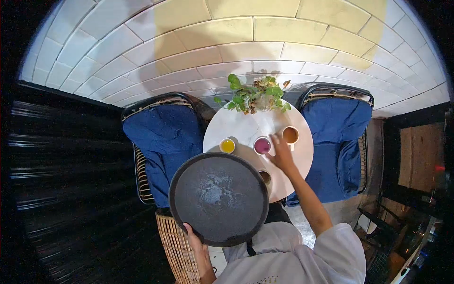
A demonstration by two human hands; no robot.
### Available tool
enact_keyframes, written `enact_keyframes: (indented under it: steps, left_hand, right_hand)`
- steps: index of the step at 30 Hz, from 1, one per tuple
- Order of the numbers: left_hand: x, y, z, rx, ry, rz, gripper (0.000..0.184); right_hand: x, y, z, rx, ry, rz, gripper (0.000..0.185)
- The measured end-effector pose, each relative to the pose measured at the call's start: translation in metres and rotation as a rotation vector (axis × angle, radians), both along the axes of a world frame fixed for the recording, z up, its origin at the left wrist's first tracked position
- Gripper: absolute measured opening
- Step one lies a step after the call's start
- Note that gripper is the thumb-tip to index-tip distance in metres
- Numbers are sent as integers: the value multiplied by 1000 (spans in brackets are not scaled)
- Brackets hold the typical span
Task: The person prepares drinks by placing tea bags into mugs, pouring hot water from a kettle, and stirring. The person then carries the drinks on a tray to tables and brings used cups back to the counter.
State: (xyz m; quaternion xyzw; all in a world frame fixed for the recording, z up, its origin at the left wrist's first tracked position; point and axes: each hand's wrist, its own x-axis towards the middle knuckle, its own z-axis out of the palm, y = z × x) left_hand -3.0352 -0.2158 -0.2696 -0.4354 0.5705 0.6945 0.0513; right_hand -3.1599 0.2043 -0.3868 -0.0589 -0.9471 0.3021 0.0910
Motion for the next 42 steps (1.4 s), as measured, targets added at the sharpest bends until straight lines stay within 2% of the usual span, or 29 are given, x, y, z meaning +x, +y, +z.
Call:
enact_keyframes:
  steps: [1, 2, 3, 4, 5, 8, 11, 14, 18, 21, 23, 24, 26, 29, 30, 32, 33, 34, 36, 39, 42]
  left_hand:
    - [-3, 2, 5, -30, -3, 1, 75]
    - [-4, 3, 8, -60, -4, 3, 75]
    - [-5, 3, 10, -61, 1, 2, 75]
    - [-5, 2, 11, -12, 12, -12, 82]
    - [-6, 1, 13, 35, 23, -27, 89]
    - [-13, 17, 40, 57, -22, -27, 87]
    - [-6, 9, 31, 32, 13, -56, 83]
    - [2, -3, 16, 42, 35, -115, 79]
    - [0, 8, 18, 41, -5, -169, 77]
    - [-3, 39, 39, 30, 36, -279, 77]
    - [-3, 69, 61, 9, -26, -317, 81]
    - [0, 77, 57, 15, -18, -351, 81]
    - [7, 97, 46, -211, -76, -365, 84]
    - [30, 153, 64, -179, -38, -567, 85]
    - [43, 167, 58, -168, -25, -616, 85]
    - [69, 195, 27, 52, 77, -824, 78]
    - [88, 213, 5, 66, 179, -853, 69]
    - [112, 242, 25, 124, 105, -913, 64]
    - [160, 285, 26, 179, 84, -1067, 64]
    - [250, 348, 62, -97, -74, -1185, 62]
    - [330, 380, 67, 34, -82, -1433, 62]
  right_hand:
    - [-3, -12, -4, -142, -114, -6, 93]
    - [-4, -19, -7, -142, -111, -8, 93]
    - [-7, -25, -9, -101, -224, -31, 98]
    - [-10, -30, -7, -61, -336, -53, 102]
    - [-12, -31, -20, -35, -303, -56, 108]
    - [-24, -34, -22, -33, -418, -128, 102]
    - [-18, -29, -17, -42, -361, -115, 97]
    - [2, -24, 9, -4, -290, -175, 93]
    - [53, -7, 88, -13, -204, -280, 92]
    - [109, 14, 156, -15, -169, -369, 91]
    - [154, 26, 190, 1, -58, -421, 88]
    - [179, 32, 206, 6, -50, -455, 88]
    - [230, 40, 238, 1, -33, -517, 88]
    - [310, 46, 271, 9, -23, -625, 88]
    - [338, 46, 277, -3, 2, -643, 87]
    - [391, 44, 286, 1, 39, -717, 86]
    - [416, 42, 287, -11, 42, -773, 84]
    - [442, 41, 287, -19, 48, -827, 82]
    - [499, 37, 278, 8, 3, -892, 84]
    - [578, 26, 273, -62, 0, -1019, 82]
    - [652, 14, 258, -64, 16, -1190, 84]
